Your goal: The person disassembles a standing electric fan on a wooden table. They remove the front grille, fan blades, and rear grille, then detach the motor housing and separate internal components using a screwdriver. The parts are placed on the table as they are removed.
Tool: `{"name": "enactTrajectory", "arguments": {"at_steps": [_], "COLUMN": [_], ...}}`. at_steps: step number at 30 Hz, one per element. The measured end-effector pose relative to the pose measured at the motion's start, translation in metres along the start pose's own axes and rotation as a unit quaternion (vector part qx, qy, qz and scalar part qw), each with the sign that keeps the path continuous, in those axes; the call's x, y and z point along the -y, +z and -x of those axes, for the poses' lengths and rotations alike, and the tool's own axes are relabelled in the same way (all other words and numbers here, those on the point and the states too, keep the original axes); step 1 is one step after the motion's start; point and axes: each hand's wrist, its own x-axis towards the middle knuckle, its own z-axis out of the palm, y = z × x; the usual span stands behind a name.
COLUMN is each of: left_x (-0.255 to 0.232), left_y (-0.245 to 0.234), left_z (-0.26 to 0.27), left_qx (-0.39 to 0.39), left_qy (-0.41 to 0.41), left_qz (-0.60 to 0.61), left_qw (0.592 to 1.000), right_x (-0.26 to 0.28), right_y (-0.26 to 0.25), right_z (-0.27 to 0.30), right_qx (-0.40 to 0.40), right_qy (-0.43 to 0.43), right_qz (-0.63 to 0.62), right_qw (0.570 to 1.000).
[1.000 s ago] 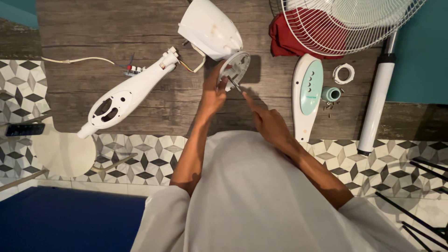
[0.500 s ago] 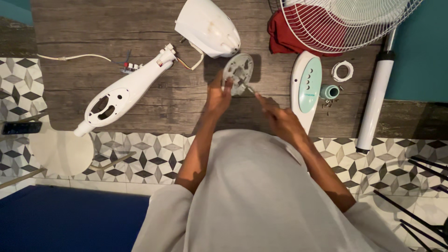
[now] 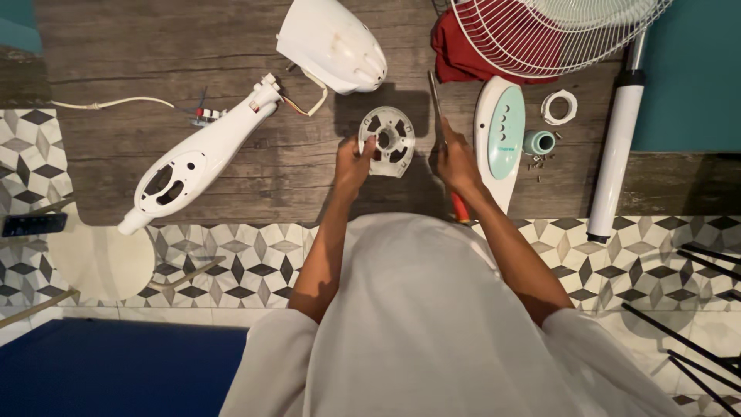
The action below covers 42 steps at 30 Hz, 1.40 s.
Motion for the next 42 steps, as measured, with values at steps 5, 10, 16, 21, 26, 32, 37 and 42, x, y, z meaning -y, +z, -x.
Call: {"name": "enactTrajectory", "arguments": {"at_steps": [5,10,16,21,26,32,37,42], "left_x": [0.008,-0.004,-0.029,-0.056,-0.078,-0.093,-0.099,-0.102], "left_y": [-0.013,-0.030,-0.061,-0.090,-0.096,-0.062,-0.008,0.052], "left_z": [0.001,0.009,0.021,0.030,0.031,0.022,0.012,0.013], "left_qx": [-0.019,-0.039,-0.028,0.014,0.022,0.115,0.223,0.289], "left_qy": [0.001,-0.008,-0.017,-0.020,-0.048,0.009,0.091,0.054], "left_qz": [0.018,0.049,0.040,0.030,-0.010,-0.045,-0.104,-0.187], "left_qw": [1.000,0.998,0.999,0.999,0.999,0.992,0.965,0.937], "right_x": [-0.004,0.023,0.050,0.041,0.031,0.021,-0.014,-0.075], "right_y": [0.022,0.020,0.032,0.068,0.093,0.054,0.007,-0.025], "right_z": [-0.021,-0.020,-0.015,-0.026,-0.031,-0.002,0.049,0.096], "right_qx": [-0.041,-0.072,-0.116,-0.002,-0.007,-0.042,-0.257,-0.365], "right_qy": [-0.070,-0.083,-0.231,-0.247,-0.270,-0.193,-0.059,0.124], "right_qz": [0.022,0.061,0.110,0.144,0.155,-0.050,-0.133,-0.154], "right_qw": [0.996,0.992,0.960,0.958,0.950,0.979,0.956,0.910]}}
